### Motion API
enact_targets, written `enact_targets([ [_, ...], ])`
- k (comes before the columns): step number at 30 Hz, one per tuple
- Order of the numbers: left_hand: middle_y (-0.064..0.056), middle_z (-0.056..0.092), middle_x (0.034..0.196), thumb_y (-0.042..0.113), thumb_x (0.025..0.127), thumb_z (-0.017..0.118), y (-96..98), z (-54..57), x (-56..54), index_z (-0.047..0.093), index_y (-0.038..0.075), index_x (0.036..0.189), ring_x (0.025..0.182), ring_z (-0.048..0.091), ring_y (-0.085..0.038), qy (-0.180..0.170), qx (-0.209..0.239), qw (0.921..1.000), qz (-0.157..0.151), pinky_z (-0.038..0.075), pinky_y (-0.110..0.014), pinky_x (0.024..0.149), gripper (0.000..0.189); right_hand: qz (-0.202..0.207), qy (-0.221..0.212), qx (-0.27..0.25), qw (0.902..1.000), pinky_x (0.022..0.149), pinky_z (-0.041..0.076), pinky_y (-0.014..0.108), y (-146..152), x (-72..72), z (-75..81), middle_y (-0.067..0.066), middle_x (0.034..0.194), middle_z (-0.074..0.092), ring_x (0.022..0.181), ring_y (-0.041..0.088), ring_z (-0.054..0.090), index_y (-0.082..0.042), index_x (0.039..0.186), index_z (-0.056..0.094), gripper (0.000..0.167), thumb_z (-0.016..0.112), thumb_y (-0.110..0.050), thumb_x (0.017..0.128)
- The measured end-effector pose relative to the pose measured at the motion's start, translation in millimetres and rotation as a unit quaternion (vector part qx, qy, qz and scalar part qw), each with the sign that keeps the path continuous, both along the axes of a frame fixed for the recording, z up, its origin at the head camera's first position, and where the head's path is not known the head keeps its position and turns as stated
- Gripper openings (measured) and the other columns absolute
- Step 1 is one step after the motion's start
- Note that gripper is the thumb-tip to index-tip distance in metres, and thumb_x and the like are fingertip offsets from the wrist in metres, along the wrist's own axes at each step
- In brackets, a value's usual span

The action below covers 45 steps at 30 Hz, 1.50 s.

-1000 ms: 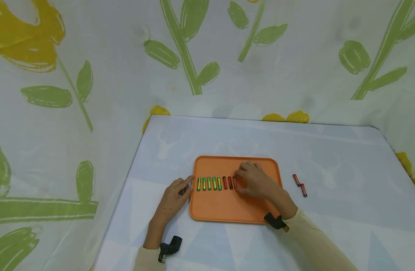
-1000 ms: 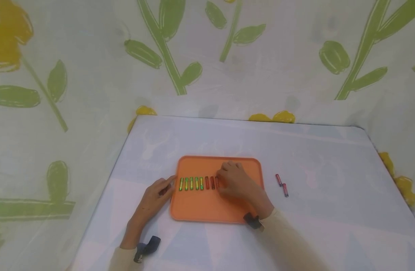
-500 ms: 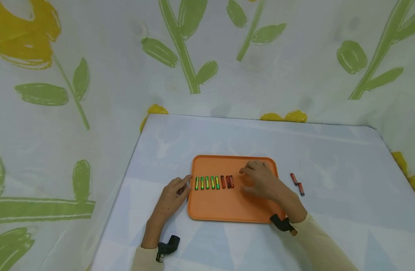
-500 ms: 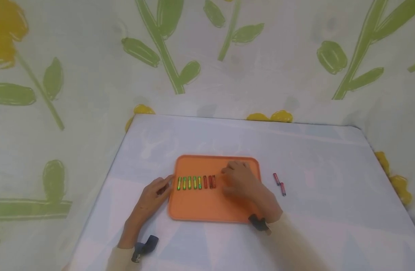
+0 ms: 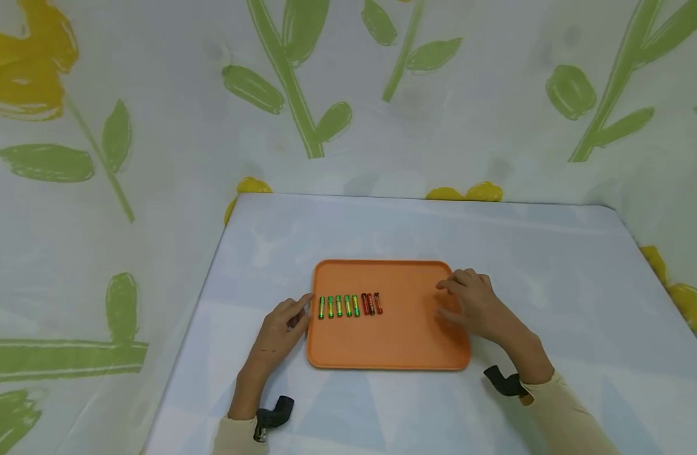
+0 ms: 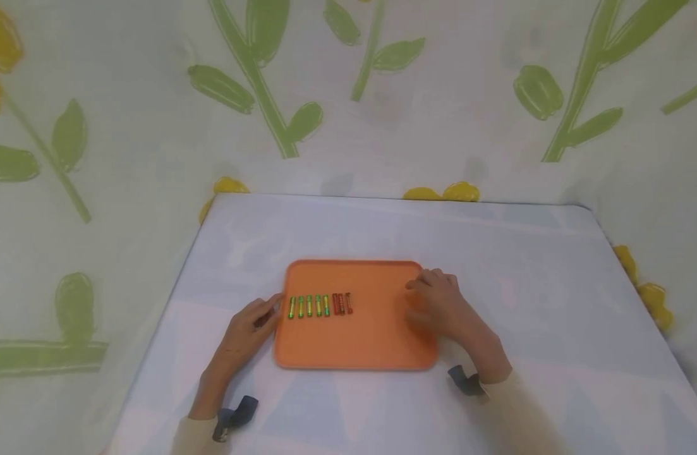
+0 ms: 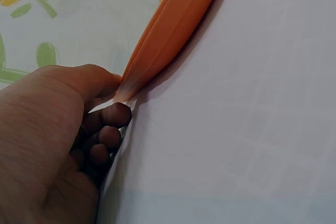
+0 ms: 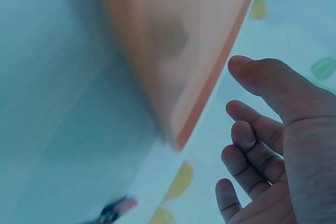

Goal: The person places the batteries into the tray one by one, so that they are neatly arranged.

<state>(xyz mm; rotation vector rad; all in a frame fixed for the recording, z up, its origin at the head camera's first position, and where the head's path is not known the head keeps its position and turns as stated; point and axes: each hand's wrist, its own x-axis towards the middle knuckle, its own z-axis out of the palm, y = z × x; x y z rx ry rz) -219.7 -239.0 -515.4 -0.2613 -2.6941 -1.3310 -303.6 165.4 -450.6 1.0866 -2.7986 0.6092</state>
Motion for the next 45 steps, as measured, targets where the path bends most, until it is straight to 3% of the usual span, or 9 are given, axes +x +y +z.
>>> enact_targets([
  [8,0.007,0.052,0.085,0.013,0.097,0.068,0.4,-0.7,0.6,0.060,0.010,0.140,0.074,0.047,-0.008,0.003,0.000,1.0000,0.005,0.043,-0.024,0.064,0.043,-0.041,-0.011,0.018,0.9989,0.082,0.032,0.052,30,-0.5,0.6,0.004,0.093,0.052,0.090,0.024,0.046,-0.001,0.109,0.069,0.039,0.087,-0.015,0.077],
  [13,0.008,0.051,0.084,0.013,0.097,0.068,1.6,-1.1,1.0,0.060,0.010,0.140,0.074,0.046,-0.008,0.005,-0.005,0.9999,0.008,0.043,-0.023,0.062,0.044,-0.046,0.002,0.029,0.9985,0.079,0.032,0.052,48,-1.8,0.4,0.004,0.088,0.050,0.088,0.026,0.045,-0.002,0.107,0.069,0.038,0.087,-0.012,0.076],
  [23,0.008,0.052,0.084,0.012,0.097,0.068,0.6,-0.7,0.7,0.061,0.009,0.140,0.072,0.045,-0.007,0.012,-0.001,0.9999,0.004,0.042,-0.023,0.062,0.043,-0.073,-0.013,0.045,0.9962,0.081,0.034,0.054,73,-4.8,-7.6,0.006,0.095,0.055,0.095,0.030,0.048,-0.003,0.105,0.069,0.036,0.087,-0.012,0.075],
  [36,0.008,0.052,0.084,0.015,0.098,0.067,0.6,2.5,-0.2,0.060,0.011,0.141,0.073,0.045,-0.008,-0.005,-0.003,1.0000,0.007,0.041,-0.023,0.063,0.044,-0.056,-0.028,0.065,0.9959,0.080,0.032,0.053,81,-16.8,-5.0,0.006,0.098,0.054,0.095,0.030,0.049,-0.003,0.112,0.069,0.039,0.080,-0.003,0.075],
  [45,0.007,0.052,0.085,0.013,0.098,0.067,2.0,5.5,1.8,0.060,0.010,0.141,0.074,0.046,-0.010,-0.019,0.000,0.9998,0.008,0.042,-0.024,0.065,0.043,-0.057,-0.058,0.092,0.9924,0.081,0.033,0.056,79,-21.4,-1.8,0.006,0.099,0.054,0.097,0.032,0.048,-0.004,0.108,0.069,0.032,0.078,-0.006,0.077],
])
